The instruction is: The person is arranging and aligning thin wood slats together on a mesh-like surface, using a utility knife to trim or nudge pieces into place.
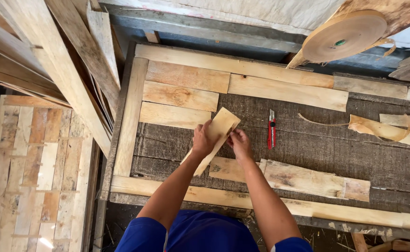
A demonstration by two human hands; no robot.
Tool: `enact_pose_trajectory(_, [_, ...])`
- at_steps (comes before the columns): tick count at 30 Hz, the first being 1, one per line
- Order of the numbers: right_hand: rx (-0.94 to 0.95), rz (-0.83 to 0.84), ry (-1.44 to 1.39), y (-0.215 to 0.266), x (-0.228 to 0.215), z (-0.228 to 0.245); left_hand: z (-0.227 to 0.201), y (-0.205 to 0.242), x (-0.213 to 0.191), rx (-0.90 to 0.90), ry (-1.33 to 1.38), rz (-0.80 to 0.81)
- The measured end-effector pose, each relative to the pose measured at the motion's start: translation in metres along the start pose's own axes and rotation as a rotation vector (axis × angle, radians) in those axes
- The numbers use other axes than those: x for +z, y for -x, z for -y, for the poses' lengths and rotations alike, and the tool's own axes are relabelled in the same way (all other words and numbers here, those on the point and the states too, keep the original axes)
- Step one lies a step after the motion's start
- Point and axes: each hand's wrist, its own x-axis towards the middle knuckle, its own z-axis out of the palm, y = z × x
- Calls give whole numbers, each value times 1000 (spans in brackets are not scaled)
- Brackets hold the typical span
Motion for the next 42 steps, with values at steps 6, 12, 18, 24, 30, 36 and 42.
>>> enact_pose_trajectory(6, [-148,-77,473,34,51,50,64,-14,14,-154,564,-69])
enact_pose_trajectory(12, [-430,38,1218,85,110,71,93,-15,-3,-382,1018,-37])
enact_pose_trajectory(18, [-520,134,1308,87,136,49,124,17,-44,-201,358,-304])
enact_pose_trajectory(24, [-450,309,1481,78,164,37,105,80,-130,-17,-142,-121])
enact_pose_trajectory(30, [-513,426,1578,68,195,17,172,83,-112,263,-379,-60])
enact_pose_trajectory(36, [-494,464,1591,62,219,7,185,79,-125,167,-446,61])
enact_pose_trajectory(42, [-486,476,1609,52,229,-1,202,70,-126,173,-445,61])
